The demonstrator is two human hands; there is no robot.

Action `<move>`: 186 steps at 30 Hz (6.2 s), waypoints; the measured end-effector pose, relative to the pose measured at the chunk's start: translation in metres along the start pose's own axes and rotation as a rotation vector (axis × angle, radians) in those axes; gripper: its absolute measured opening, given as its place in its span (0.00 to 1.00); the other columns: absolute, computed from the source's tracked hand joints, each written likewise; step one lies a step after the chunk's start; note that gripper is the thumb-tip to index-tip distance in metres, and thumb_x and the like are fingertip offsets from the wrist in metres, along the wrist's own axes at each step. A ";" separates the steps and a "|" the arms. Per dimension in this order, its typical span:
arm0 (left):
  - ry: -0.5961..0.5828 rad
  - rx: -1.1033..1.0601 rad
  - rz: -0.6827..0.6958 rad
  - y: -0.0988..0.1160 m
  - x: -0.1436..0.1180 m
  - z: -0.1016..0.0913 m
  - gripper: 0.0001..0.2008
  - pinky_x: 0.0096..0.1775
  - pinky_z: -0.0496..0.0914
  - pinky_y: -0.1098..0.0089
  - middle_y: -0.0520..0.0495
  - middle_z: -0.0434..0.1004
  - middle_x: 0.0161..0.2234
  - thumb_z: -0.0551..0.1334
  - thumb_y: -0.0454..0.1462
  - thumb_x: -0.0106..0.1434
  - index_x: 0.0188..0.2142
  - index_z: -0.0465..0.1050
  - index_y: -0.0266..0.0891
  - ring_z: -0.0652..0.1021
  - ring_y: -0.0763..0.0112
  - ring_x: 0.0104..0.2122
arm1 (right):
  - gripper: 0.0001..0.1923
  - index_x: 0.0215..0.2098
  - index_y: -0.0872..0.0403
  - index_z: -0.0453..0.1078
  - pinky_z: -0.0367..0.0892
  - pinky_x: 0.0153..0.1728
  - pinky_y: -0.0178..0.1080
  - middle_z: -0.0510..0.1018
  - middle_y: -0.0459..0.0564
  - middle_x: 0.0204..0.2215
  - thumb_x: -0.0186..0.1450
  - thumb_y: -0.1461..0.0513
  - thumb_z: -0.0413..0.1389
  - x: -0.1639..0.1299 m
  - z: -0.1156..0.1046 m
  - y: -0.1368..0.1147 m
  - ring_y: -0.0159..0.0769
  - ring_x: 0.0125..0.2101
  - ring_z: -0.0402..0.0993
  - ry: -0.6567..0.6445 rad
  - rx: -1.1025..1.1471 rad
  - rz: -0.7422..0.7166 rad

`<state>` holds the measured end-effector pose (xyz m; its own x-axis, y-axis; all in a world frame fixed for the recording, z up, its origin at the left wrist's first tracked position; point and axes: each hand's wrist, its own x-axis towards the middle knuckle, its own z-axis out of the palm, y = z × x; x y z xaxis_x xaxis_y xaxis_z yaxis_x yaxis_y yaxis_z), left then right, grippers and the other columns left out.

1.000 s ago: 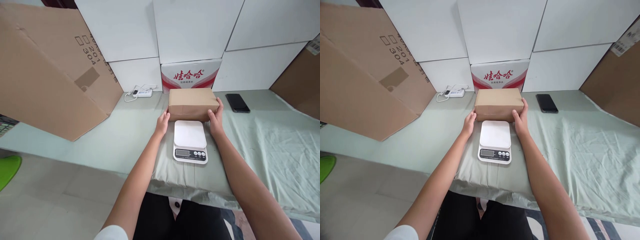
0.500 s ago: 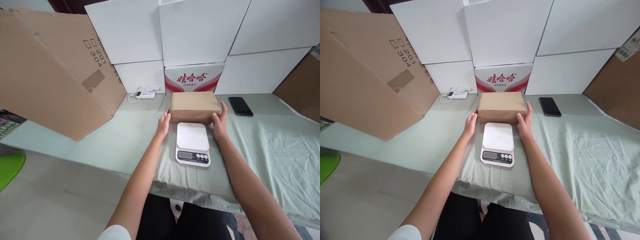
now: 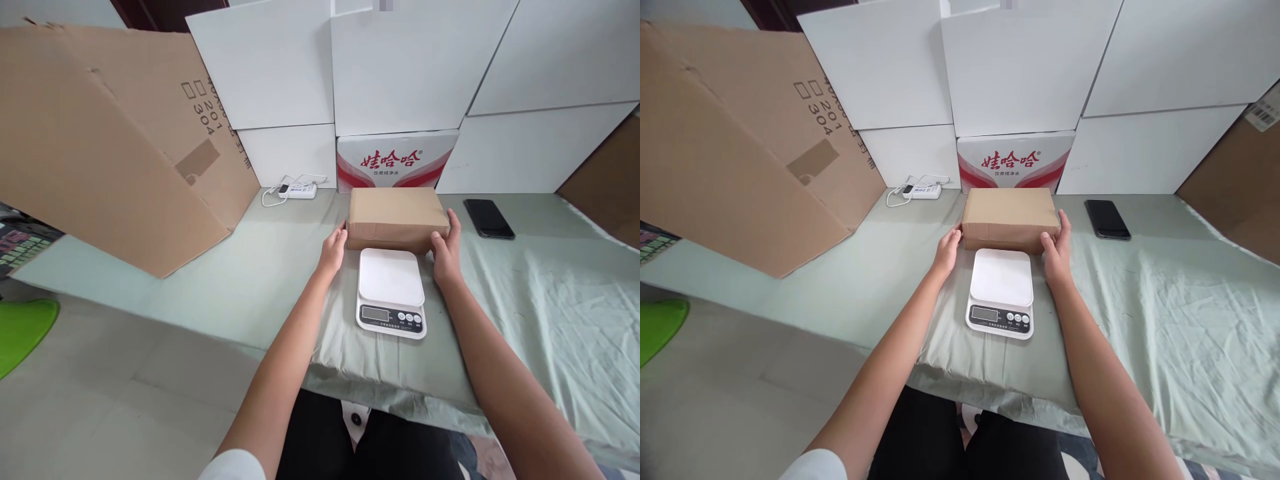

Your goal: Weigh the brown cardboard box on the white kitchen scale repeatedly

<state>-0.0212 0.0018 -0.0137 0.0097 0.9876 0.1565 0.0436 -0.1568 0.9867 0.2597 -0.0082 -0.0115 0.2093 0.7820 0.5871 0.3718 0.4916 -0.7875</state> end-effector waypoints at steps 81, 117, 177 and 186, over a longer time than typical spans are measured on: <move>-0.034 0.250 0.025 0.005 0.000 -0.001 0.29 0.74 0.66 0.60 0.42 0.75 0.74 0.51 0.47 0.81 0.74 0.69 0.40 0.73 0.58 0.75 | 0.50 0.81 0.38 0.51 0.50 0.83 0.67 0.64 0.48 0.81 0.64 0.49 0.62 -0.001 -0.005 0.042 0.56 0.81 0.59 -0.019 0.096 0.197; 0.078 0.190 0.176 0.024 -0.079 -0.009 0.39 0.74 0.69 0.55 0.42 0.82 0.69 0.47 0.62 0.79 0.74 0.71 0.43 0.77 0.53 0.72 | 0.55 0.83 0.37 0.47 0.47 0.83 0.67 0.53 0.47 0.84 0.65 0.36 0.62 -0.072 -0.025 -0.054 0.58 0.85 0.44 0.051 0.113 0.086; -0.066 0.158 0.051 0.010 -0.009 0.004 0.33 0.78 0.62 0.51 0.40 0.73 0.75 0.50 0.55 0.81 0.73 0.70 0.39 0.68 0.51 0.78 | 0.47 0.80 0.35 0.49 0.58 0.81 0.61 0.58 0.46 0.81 0.68 0.42 0.61 -0.008 -0.010 0.010 0.54 0.80 0.56 0.004 0.061 0.105; -0.045 0.022 -0.009 -0.009 -0.006 0.006 0.33 0.78 0.62 0.51 0.43 0.77 0.72 0.54 0.60 0.78 0.69 0.76 0.44 0.71 0.51 0.76 | 0.48 0.79 0.41 0.53 0.64 0.76 0.65 0.67 0.56 0.77 0.65 0.44 0.61 -0.006 -0.005 0.028 0.59 0.77 0.63 -0.025 -0.007 0.101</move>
<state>-0.0156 -0.0031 -0.0235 0.0536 0.9880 0.1447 0.0660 -0.1481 0.9868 0.2733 -0.0012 -0.0360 0.2231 0.8367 0.5002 0.3560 0.4077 -0.8408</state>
